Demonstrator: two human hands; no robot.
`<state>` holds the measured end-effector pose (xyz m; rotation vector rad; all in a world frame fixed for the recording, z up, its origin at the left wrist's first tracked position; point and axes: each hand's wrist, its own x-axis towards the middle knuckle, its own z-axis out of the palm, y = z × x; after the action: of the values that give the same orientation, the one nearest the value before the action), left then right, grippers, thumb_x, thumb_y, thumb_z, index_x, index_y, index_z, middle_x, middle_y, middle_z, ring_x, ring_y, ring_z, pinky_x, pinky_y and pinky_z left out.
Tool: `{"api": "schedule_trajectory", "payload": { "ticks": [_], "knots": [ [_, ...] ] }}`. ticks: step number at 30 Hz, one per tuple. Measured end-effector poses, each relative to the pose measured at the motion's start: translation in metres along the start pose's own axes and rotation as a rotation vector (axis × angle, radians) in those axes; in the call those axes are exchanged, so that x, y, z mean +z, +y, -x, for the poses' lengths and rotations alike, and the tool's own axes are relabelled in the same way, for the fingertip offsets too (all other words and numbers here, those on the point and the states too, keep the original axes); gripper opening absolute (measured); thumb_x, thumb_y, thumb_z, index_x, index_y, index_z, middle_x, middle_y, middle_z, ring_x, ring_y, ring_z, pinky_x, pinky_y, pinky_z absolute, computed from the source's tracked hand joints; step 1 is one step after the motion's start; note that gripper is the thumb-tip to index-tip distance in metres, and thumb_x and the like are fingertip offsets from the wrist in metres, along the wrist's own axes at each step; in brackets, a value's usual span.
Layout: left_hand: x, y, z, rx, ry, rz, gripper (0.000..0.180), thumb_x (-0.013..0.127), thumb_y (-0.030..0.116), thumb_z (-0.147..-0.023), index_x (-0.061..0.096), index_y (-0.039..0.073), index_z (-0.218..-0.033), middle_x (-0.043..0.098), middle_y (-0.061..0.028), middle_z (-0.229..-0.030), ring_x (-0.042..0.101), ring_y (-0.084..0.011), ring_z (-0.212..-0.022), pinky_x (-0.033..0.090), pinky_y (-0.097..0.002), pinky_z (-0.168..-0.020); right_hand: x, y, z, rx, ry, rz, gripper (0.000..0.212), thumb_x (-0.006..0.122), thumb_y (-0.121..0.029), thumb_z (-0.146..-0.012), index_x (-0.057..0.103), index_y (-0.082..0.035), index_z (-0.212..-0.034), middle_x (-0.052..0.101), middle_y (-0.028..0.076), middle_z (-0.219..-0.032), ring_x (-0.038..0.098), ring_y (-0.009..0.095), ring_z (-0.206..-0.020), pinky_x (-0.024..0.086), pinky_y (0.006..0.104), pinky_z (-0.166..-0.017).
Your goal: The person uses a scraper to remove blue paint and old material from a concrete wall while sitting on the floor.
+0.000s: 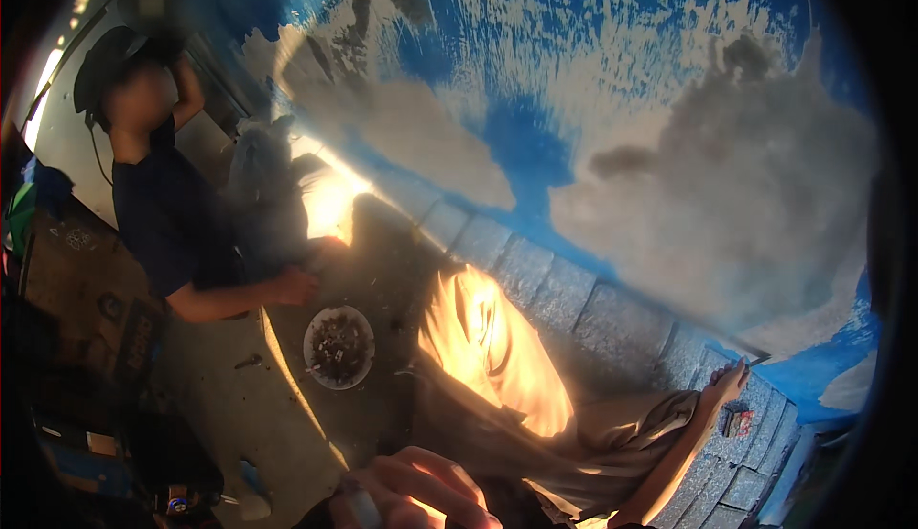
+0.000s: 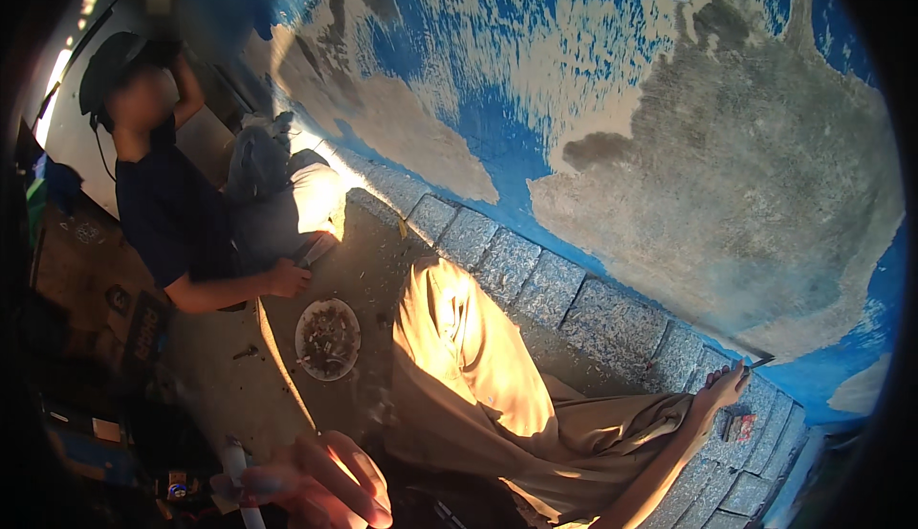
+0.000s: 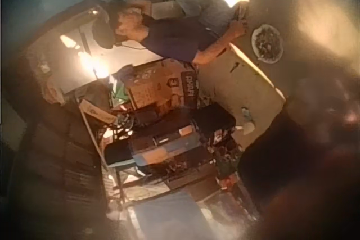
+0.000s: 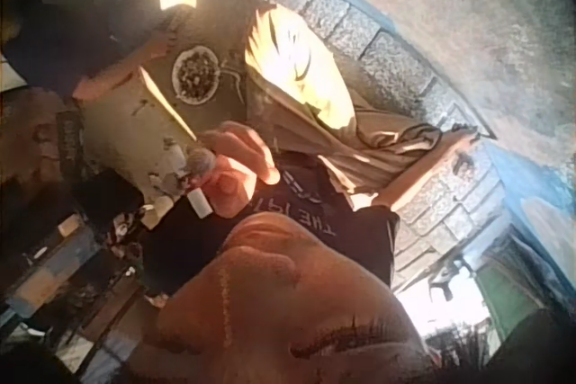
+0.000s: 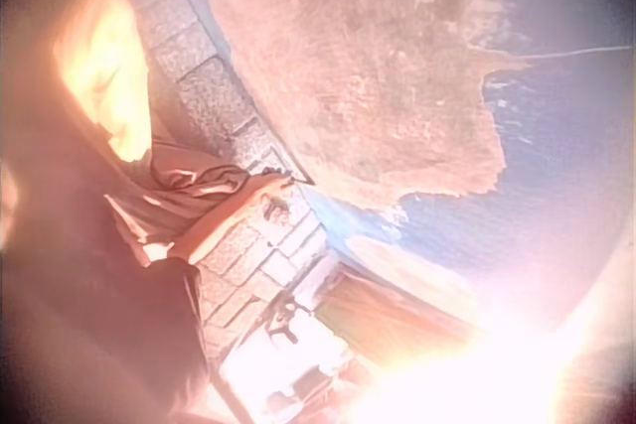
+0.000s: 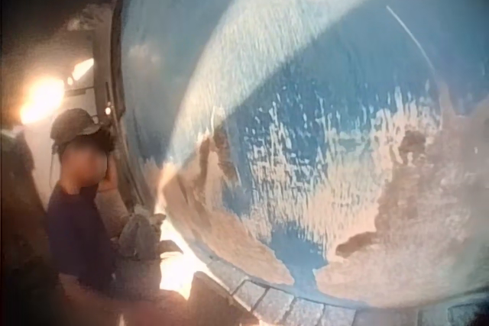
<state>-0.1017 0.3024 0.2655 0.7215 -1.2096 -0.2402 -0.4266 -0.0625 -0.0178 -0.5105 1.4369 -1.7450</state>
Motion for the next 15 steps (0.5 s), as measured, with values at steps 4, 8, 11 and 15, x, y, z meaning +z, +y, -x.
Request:
{"api": "schedule_trajectory", "payload": {
  "ticks": [4,8,11,15],
  "knots": [
    [0.004,-0.004,0.0,0.008,-0.008,0.14,0.044,0.053,0.019,-0.093,0.044,0.007,-0.134,0.065,-0.0184,-0.096,0.063,-0.0187,-0.066,0.054,-0.0268,-0.054,-0.003,-0.006,0.003,-0.019,0.003,0.0,0.021,0.063,-0.026,-0.085,0.05,-0.012,-0.095,0.043,-0.001,-0.063,0.035,0.006,-0.042,0.026,0.0208,-0.035],
    [0.005,-0.005,0.009,0.019,-0.032,0.244,0.042,0.053,0.024,-0.093,0.048,0.004,-0.13,0.064,-0.0209,-0.098,0.064,-0.0222,-0.07,0.055,-0.03,-0.057,-0.007,-0.001,-0.005,-0.024,-0.005,-0.02,0.021,0.063,-0.026,-0.085,0.05,-0.013,-0.095,0.043,-0.001,-0.063,0.035,0.006,-0.043,0.026,0.0206,-0.035],
    [0.003,-0.004,0.015,0.045,-0.026,0.304,0.043,0.054,0.029,-0.093,0.051,0.002,-0.126,0.063,-0.0227,-0.1,0.065,-0.0248,-0.074,0.056,-0.0324,-0.059,-0.008,0.0,-0.007,-0.015,-0.005,0.015,0.021,0.063,-0.026,-0.085,0.05,-0.013,-0.095,0.043,-0.001,-0.063,0.035,0.005,-0.043,0.026,0.0204,-0.035],
    [-0.011,-0.009,0.017,-0.127,-0.203,0.529,0.049,0.053,0.037,-0.092,0.054,-0.001,-0.123,0.062,-0.027,-0.101,0.065,-0.0299,-0.079,0.056,-0.0365,-0.061,-0.013,0.003,-0.005,-0.013,0.011,-0.008,0.021,0.063,-0.026,-0.085,0.05,-0.013,-0.095,0.043,-0.002,-0.062,0.035,0.005,-0.043,0.027,0.0203,-0.036]
  ]
}}
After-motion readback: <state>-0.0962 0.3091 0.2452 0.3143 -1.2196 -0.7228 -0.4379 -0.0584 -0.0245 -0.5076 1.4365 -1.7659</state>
